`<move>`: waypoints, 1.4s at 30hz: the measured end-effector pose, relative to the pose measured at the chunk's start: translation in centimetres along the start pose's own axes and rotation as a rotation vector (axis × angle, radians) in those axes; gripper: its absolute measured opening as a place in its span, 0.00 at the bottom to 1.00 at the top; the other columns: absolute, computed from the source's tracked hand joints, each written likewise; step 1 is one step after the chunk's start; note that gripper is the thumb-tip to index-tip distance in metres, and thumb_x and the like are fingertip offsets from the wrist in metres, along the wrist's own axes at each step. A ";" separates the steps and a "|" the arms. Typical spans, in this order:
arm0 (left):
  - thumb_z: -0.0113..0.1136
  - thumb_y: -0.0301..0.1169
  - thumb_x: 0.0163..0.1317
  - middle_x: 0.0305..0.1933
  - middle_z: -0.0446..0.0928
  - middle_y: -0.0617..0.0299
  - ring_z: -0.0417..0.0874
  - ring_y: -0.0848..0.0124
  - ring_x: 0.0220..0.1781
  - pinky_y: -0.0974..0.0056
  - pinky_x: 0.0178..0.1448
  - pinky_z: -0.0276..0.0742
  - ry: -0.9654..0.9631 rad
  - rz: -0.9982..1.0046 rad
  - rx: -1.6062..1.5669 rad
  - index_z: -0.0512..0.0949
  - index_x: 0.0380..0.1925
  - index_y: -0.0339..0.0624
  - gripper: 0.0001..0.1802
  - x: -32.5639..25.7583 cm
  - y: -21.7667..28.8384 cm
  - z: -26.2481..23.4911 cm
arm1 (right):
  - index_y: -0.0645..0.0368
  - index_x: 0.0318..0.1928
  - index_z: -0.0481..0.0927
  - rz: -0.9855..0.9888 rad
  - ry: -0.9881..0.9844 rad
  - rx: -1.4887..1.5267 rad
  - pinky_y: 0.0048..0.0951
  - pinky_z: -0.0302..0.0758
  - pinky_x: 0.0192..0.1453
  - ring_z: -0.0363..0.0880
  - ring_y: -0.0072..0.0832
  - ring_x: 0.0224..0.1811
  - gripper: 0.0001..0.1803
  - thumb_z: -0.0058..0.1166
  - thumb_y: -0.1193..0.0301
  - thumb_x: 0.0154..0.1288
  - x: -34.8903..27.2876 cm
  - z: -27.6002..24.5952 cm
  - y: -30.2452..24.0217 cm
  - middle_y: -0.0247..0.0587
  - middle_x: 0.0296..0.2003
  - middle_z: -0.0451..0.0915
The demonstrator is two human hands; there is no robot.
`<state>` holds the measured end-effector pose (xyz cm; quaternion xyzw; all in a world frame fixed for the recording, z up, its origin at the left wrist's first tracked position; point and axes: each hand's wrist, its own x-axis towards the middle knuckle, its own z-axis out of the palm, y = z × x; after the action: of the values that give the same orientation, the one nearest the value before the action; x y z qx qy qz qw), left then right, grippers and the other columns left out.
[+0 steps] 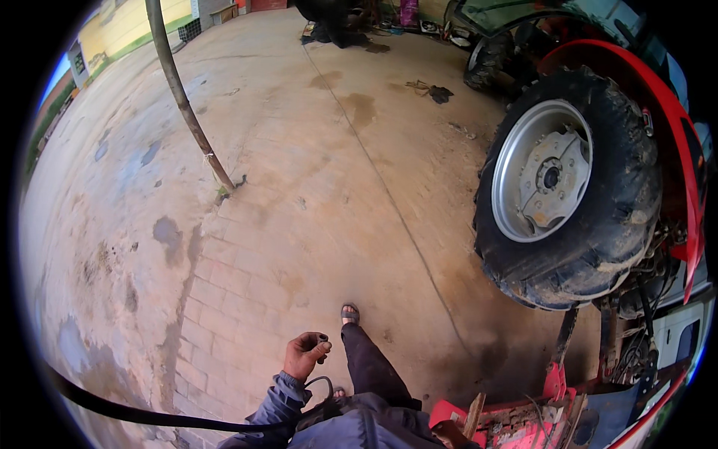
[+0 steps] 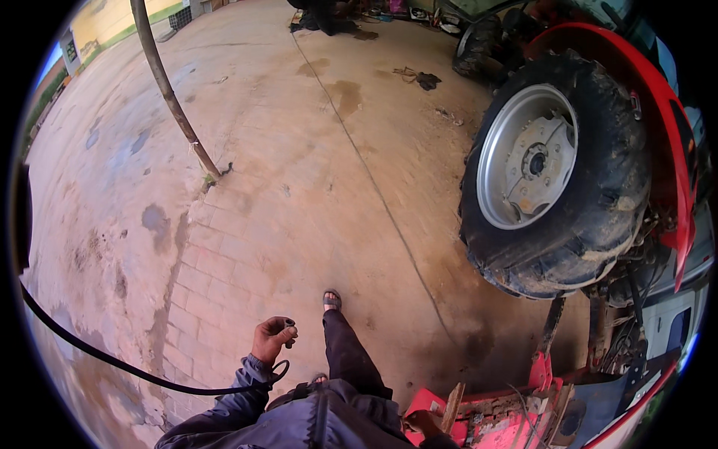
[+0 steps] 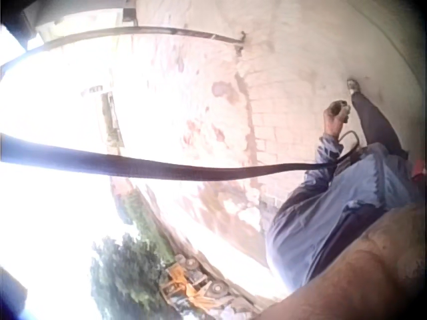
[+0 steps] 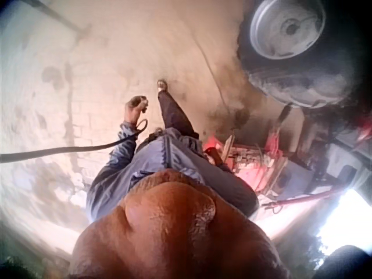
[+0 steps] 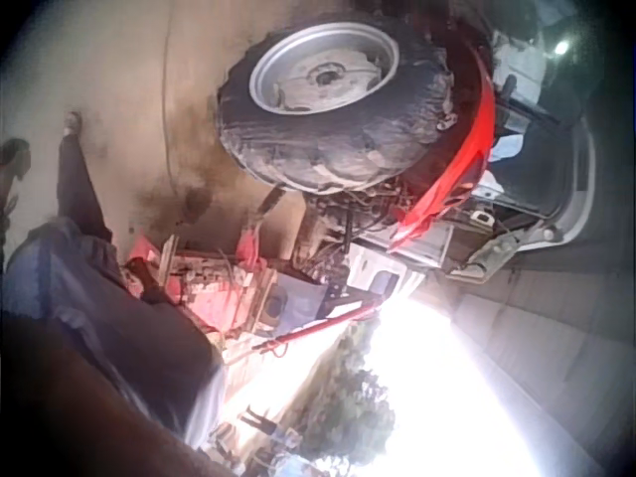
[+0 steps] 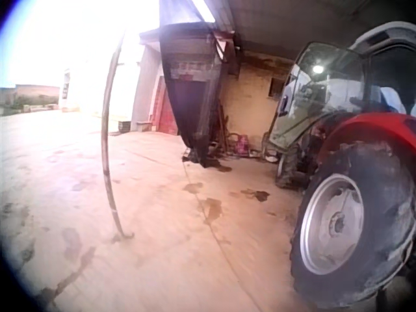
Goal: The person uses an angle grinder to cut a piece of metal on a red tractor attachment, then uses a wrench to tighten or loosen bolts on the machinery, and finally picks up a small metal piece from a bucket.
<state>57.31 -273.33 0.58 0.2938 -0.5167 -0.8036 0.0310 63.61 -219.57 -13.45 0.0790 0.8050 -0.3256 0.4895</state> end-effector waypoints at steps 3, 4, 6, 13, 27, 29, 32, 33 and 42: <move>0.68 0.28 0.58 0.27 0.79 0.61 0.77 0.76 0.25 0.70 0.28 0.73 0.057 0.010 0.013 0.79 0.39 0.33 0.13 4.3 2.2 -0.4 | 0.66 0.30 0.85 0.121 -0.026 -0.063 0.29 0.82 0.26 0.82 0.27 0.21 0.12 0.58 0.68 0.61 4.8 -4.6 -11.0 0.41 0.23 0.84; 0.69 0.28 0.58 0.27 0.79 0.61 0.77 0.76 0.24 0.70 0.28 0.73 0.049 0.020 0.009 0.79 0.39 0.33 0.13 6.8 3.1 0.5 | 0.66 0.30 0.85 0.066 0.032 0.032 0.29 0.81 0.26 0.82 0.27 0.21 0.12 0.58 0.68 0.60 8.1 -6.6 -10.5 0.41 0.22 0.84; 0.69 0.28 0.57 0.27 0.79 0.61 0.77 0.75 0.25 0.70 0.28 0.73 0.108 0.030 0.018 0.79 0.39 0.33 0.13 8.7 5.4 -0.9 | 0.66 0.31 0.85 0.243 0.033 -0.020 0.30 0.81 0.26 0.82 0.27 0.20 0.13 0.57 0.67 0.60 11.2 -8.8 -20.9 0.41 0.22 0.83; 0.67 0.25 0.58 0.26 0.79 0.59 0.77 0.75 0.23 0.70 0.27 0.73 0.316 0.137 -0.031 0.78 0.38 0.32 0.10 16.6 14.2 -2.6 | 0.69 0.33 0.83 -0.217 0.186 -0.229 0.27 0.79 0.28 0.82 0.25 0.21 0.11 0.56 0.71 0.60 25.1 -19.1 -47.5 0.42 0.24 0.84; 0.67 0.28 0.58 0.28 0.79 0.57 0.79 0.70 0.25 0.68 0.27 0.74 0.535 0.155 -0.158 0.77 0.38 0.32 0.13 44.3 27.9 -13.0 | 0.69 0.37 0.83 -0.174 -0.001 -0.262 0.29 0.79 0.26 0.83 0.27 0.24 0.11 0.57 0.72 0.61 41.7 -18.2 -76.4 0.43 0.25 0.83; 0.66 0.28 0.58 0.28 0.79 0.57 0.79 0.71 0.25 0.69 0.27 0.74 0.538 0.116 -0.123 0.77 0.39 0.32 0.12 48.2 32.1 -14.3 | 0.70 0.36 0.83 0.008 -0.053 -0.286 0.30 0.80 0.26 0.84 0.29 0.25 0.11 0.58 0.72 0.60 41.9 -18.3 -78.2 0.45 0.26 0.83; 0.67 0.27 0.58 0.27 0.79 0.58 0.78 0.73 0.24 0.69 0.27 0.73 0.492 0.154 -0.061 0.77 0.39 0.32 0.13 54.2 38.0 -16.2 | 0.72 0.39 0.83 0.118 -0.059 -0.149 0.33 0.81 0.27 0.83 0.32 0.25 0.11 0.58 0.74 0.60 42.3 -18.8 -81.4 0.48 0.27 0.83; 0.69 0.29 0.57 0.26 0.78 0.61 0.75 0.77 0.23 0.71 0.26 0.70 0.487 0.158 -0.068 0.79 0.39 0.31 0.14 56.4 40.0 -16.5 | 0.71 0.37 0.83 0.129 -0.051 -0.137 0.32 0.80 0.26 0.83 0.32 0.24 0.10 0.57 0.74 0.60 42.8 -18.8 -82.9 0.48 0.26 0.83; 0.68 0.32 0.56 0.23 0.77 0.64 0.73 0.78 0.21 0.71 0.25 0.69 0.640 0.102 0.150 0.80 0.37 0.33 0.14 74.4 45.3 -25.2 | 0.69 0.30 0.85 -0.119 -0.074 -0.518 0.33 0.81 0.26 0.80 0.29 0.20 0.11 0.54 0.73 0.62 51.9 -20.8 -104.9 0.45 0.21 0.81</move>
<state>-2.94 -341.10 -1.11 0.5064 -0.5525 -0.6277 0.2103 -24.89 -298.32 -3.75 -0.1085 0.8462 -0.1394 0.5026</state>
